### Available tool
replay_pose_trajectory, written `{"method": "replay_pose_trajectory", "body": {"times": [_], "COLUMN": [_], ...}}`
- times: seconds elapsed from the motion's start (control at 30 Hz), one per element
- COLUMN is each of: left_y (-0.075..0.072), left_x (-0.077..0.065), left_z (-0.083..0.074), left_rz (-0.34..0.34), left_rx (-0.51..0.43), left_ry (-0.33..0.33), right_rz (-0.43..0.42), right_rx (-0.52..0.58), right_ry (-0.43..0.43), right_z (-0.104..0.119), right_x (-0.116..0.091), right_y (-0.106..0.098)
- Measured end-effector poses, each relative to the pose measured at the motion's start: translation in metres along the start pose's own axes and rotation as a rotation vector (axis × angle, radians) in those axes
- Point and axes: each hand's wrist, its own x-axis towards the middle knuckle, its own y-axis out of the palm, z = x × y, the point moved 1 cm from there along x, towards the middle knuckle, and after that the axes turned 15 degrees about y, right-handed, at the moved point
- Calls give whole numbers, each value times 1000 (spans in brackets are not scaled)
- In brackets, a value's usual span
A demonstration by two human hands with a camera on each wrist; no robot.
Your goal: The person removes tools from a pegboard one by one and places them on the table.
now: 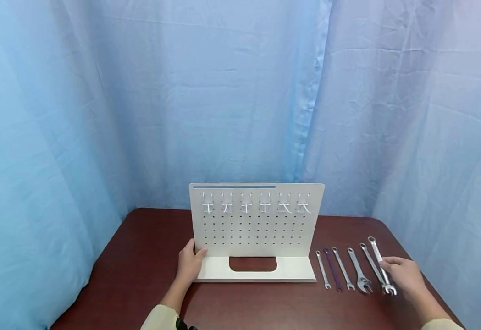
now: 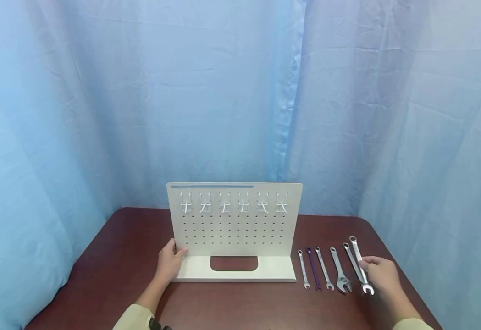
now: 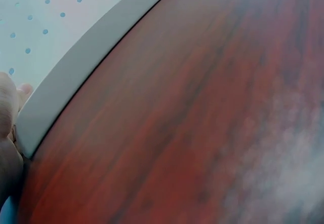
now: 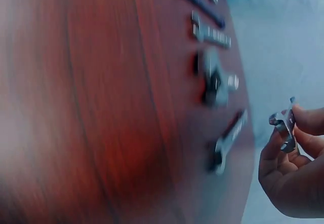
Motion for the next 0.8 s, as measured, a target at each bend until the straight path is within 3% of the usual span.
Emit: {"method": "replay_pose_trajectory", "body": {"times": [0.3, 0.53, 0.8], "left_y": [1, 11, 10], "left_x": [3, 9, 1], "left_z": [-3, -7, -6], "left_rz": [-3, -16, -47], "left_rx": [29, 19, 43], "left_ry": [-17, -33, -81], "right_rz": [-42, -86, -98], "right_rx": [-45, -74, -98], "right_ry": [112, 106, 90], "right_z": [-37, -37, -35], "right_x": [31, 40, 43], "right_y": [-13, -19, -6]}}
